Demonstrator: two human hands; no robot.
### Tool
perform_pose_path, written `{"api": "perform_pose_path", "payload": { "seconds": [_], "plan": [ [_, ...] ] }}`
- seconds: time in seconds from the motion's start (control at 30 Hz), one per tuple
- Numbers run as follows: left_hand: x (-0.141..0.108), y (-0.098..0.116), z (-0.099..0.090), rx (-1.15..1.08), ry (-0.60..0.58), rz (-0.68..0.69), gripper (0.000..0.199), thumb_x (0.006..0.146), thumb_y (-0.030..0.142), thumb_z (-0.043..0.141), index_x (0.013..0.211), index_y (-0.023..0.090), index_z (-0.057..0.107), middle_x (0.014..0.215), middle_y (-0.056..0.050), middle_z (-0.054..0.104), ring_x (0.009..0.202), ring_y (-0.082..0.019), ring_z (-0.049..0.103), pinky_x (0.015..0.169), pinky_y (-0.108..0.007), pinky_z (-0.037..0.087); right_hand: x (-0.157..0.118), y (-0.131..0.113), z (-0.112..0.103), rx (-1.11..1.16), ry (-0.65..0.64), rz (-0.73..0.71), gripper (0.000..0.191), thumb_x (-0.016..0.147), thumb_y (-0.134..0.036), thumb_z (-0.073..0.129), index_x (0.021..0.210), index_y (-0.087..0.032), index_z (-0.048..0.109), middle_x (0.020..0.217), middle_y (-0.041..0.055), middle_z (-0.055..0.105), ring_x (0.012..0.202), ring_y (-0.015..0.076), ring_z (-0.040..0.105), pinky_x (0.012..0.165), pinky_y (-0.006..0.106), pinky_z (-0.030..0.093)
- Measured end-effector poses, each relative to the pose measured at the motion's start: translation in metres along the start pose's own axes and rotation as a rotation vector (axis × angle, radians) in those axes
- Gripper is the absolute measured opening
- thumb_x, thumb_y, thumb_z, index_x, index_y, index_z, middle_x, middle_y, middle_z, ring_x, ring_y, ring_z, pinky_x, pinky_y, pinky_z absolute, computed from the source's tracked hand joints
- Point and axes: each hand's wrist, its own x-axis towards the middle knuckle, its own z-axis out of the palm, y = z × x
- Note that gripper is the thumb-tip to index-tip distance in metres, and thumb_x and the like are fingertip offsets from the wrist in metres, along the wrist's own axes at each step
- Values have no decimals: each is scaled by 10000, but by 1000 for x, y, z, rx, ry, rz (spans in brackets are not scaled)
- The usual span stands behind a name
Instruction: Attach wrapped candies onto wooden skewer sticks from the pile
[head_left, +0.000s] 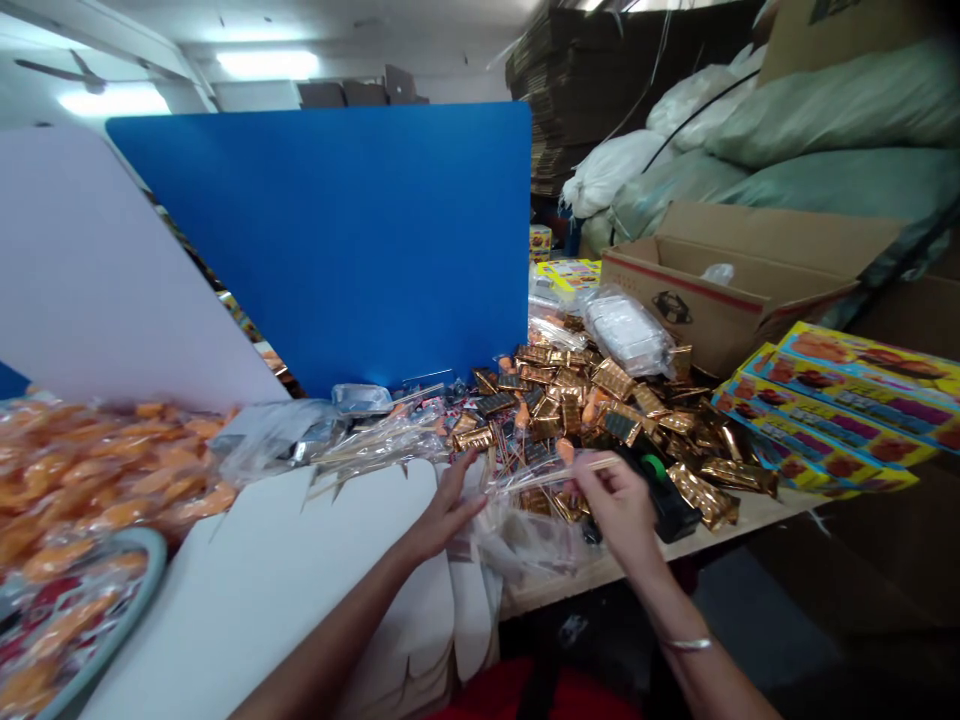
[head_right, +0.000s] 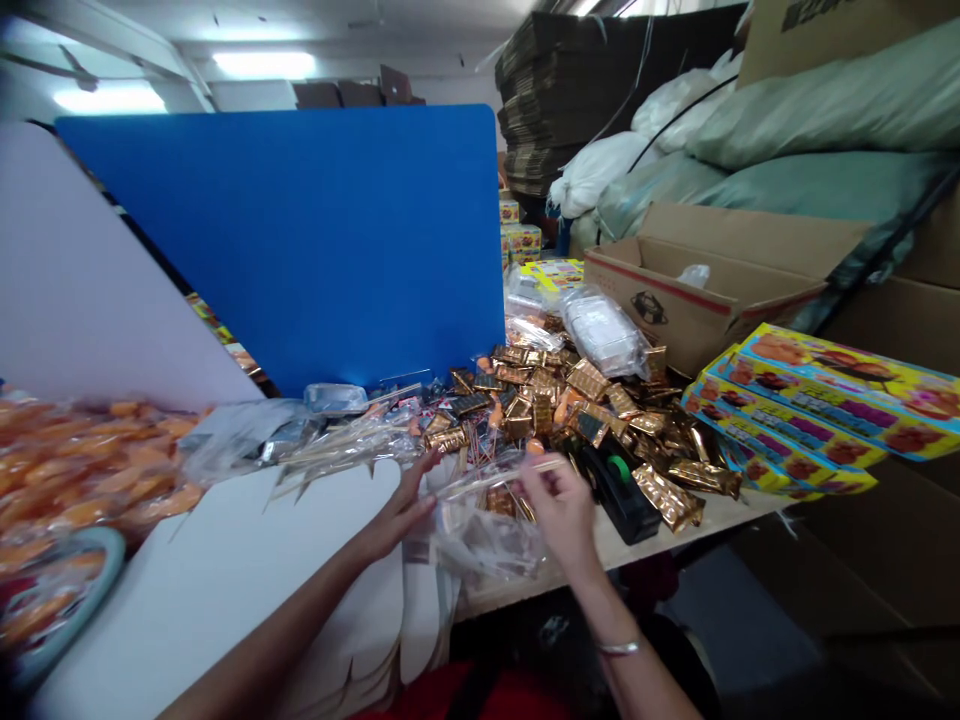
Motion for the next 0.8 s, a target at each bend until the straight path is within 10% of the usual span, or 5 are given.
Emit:
{"api": "perform_pose_path", "payload": {
  "seconds": [0.2,0.3,0.43,0.6,0.8],
  "plan": [
    [-3,38,16,469,29,330,930,761,596,608,1472,176,180,1519,-174,229,1387,-360,188,1126,-547,134,8,-15,-16,36,81,-1,246,744,-398,714,800,-181,613,685,-5,644,584,148,641,568,260,543],
    [8,72,45,590,5,285,496,894,427,478,1284,121,461,1286,-194,522,1216,-338,441,1007,-512,336,-5,-13,5,4,-27,16,238,783,-408,669,809,-181,605,690,0,630,592,152,637,564,263,545],
    [17,81,65,356,-130,103,345,972,323,272,850,159,550,752,-50,604,704,-180,568,656,-295,440,-12,-13,10,-142,-23,-147,367,854,-350,587,1186,-203,534,972,65,670,810,180,660,736,319,560],
    [11,74,62,-72,-170,88,403,972,411,288,755,170,527,666,-13,552,642,-144,535,637,-247,406,-14,-20,-6,-486,-332,-409,305,911,-287,482,1178,-245,622,1345,89,525,1231,241,496,1042,419,395],
    [2,80,60,-218,-144,25,427,950,448,357,736,161,589,667,-22,577,655,-145,539,655,-247,406,3,-24,-5,-250,-298,-148,470,868,-363,561,1292,-186,460,1118,110,638,996,221,627,855,368,516]
  ]
}}
